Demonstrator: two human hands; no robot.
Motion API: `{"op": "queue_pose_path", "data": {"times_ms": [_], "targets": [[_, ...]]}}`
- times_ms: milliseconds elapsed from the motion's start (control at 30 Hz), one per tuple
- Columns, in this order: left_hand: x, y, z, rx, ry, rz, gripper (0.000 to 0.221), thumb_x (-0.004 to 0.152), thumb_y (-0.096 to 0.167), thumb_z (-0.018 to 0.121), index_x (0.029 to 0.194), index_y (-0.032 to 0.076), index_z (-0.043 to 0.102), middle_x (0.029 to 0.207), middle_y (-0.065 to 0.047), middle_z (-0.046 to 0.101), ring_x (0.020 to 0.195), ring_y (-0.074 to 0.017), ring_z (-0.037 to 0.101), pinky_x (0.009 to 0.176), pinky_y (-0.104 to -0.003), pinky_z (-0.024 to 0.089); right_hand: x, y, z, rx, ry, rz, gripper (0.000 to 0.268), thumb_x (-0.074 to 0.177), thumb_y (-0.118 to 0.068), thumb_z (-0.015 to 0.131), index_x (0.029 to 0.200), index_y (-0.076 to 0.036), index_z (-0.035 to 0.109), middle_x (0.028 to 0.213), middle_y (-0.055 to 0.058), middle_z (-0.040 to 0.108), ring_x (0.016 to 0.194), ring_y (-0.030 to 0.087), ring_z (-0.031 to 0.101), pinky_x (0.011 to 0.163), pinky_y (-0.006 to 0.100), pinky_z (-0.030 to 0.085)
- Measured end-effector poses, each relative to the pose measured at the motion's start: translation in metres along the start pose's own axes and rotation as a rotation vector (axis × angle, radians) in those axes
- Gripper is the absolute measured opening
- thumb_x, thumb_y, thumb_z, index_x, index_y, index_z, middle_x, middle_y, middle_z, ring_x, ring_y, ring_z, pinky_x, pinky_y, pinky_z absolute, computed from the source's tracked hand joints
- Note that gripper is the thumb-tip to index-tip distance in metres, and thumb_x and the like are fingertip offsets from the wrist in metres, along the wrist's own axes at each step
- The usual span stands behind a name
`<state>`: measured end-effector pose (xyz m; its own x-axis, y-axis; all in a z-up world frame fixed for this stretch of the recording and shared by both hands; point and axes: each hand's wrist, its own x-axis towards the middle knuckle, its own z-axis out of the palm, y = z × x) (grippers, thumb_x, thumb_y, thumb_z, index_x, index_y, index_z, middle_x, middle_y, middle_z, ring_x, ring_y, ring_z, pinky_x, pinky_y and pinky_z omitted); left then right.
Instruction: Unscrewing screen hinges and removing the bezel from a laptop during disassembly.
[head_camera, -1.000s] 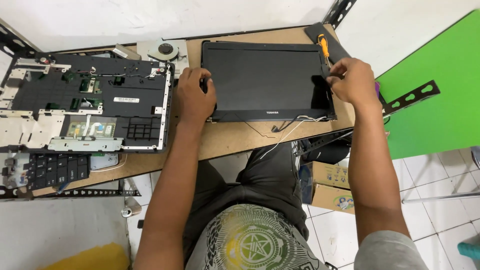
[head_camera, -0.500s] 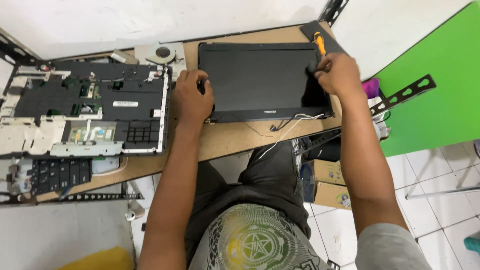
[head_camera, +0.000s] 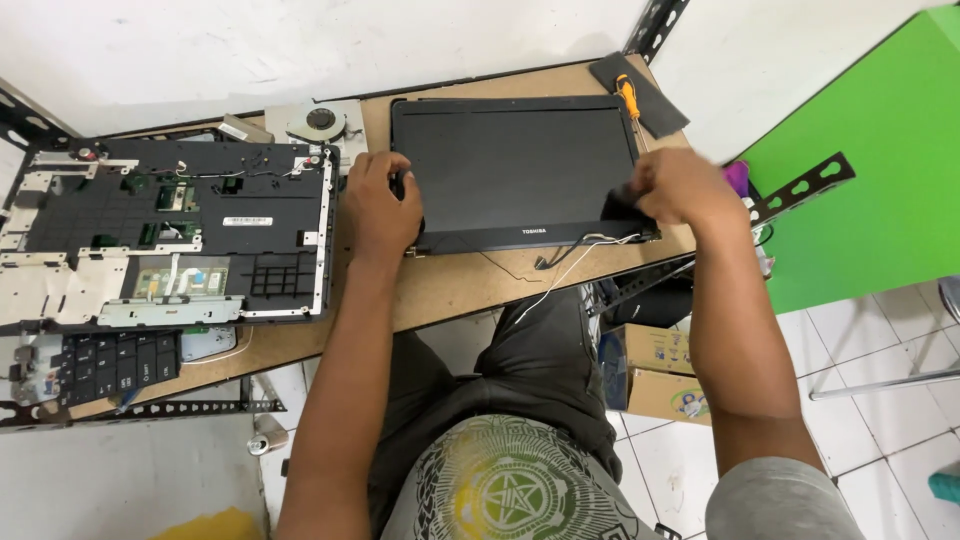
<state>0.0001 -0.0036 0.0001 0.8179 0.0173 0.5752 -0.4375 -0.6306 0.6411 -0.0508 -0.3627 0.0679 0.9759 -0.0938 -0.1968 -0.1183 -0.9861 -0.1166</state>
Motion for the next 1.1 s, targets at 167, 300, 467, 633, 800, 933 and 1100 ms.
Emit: {"op": "queue_pose_path", "data": {"times_ms": [167,300,467,633,800,933,1100], "targets": [[-0.001,0.001,-0.001,-0.001,0.006,-0.003,0.017,0.079,0.002,0.064,0.089,0.014,0.056,0.085,-0.003,0.051,0.083,-0.0252,0.059,0.070,-0.038,0.052,-0.024,-0.038,-0.021,0.152,0.065,-0.079,0.018,0.071,-0.012,0.072,0.089,-0.011,0.073,0.080,0.014,0.071,0.084,0.038,0.067,0.076,0.045,0.051],[0.000,-0.002,0.000,-0.007,0.000,0.009,0.018,0.080,0.003,0.063,0.089,0.015,0.054,0.085,-0.003,0.050,0.084,-0.0259,0.059,0.070,-0.039,0.053,-0.035,-0.049,-0.019,0.194,-0.089,-0.063,0.016,0.069,-0.013,0.074,0.084,-0.012,0.074,0.080,0.014,0.073,0.086,0.039,0.068,0.080,0.045,0.050],[-0.001,0.003,-0.001,0.021,-0.003,-0.009,0.018,0.081,0.003,0.062,0.091,0.016,0.053,0.086,-0.002,0.049,0.084,-0.0239,0.059,0.070,-0.037,0.053,-0.027,-0.038,-0.010,0.090,-0.070,-0.031,0.016,0.066,-0.018,0.074,0.081,-0.017,0.076,0.077,0.011,0.073,0.086,0.039,0.067,0.079,0.045,0.050],[-0.001,0.007,-0.004,0.059,-0.002,-0.033,0.018,0.083,0.004,0.060,0.093,0.017,0.051,0.086,-0.003,0.048,0.084,-0.0243,0.059,0.070,-0.038,0.053,-0.031,-0.094,-0.005,0.147,-0.054,-0.145,0.014,0.068,-0.020,0.074,0.082,-0.017,0.075,0.077,0.012,0.072,0.086,0.040,0.067,0.078,0.047,0.050],[-0.002,0.001,0.000,0.062,0.007,-0.015,0.017,0.085,0.005,0.057,0.094,0.018,0.051,0.085,-0.002,0.048,0.081,-0.0228,0.060,0.067,-0.036,0.054,-0.026,-0.143,0.019,0.230,0.083,-0.344,0.014,0.069,-0.018,0.076,0.082,-0.018,0.073,0.076,0.009,0.070,0.079,0.034,0.068,0.074,0.043,0.054],[-0.001,0.007,-0.004,0.028,0.052,-0.001,0.018,0.084,0.001,0.056,0.094,0.015,0.052,0.084,-0.005,0.050,0.081,-0.0279,0.060,0.066,-0.041,0.054,-0.030,-0.174,0.038,0.466,0.214,-0.490,0.016,0.069,-0.016,0.078,0.084,-0.018,0.072,0.075,0.006,0.067,0.075,0.031,0.068,0.069,0.039,0.054],[-0.001,0.005,-0.004,0.024,0.039,-0.008,0.018,0.084,0.001,0.054,0.094,0.015,0.052,0.083,-0.005,0.050,0.080,-0.0273,0.060,0.065,-0.039,0.054,-0.034,-0.147,0.006,0.405,0.232,-0.434,0.012,0.073,-0.011,0.074,0.085,-0.012,0.070,0.078,0.016,0.064,0.082,0.042,0.064,0.071,0.048,0.050]]}}
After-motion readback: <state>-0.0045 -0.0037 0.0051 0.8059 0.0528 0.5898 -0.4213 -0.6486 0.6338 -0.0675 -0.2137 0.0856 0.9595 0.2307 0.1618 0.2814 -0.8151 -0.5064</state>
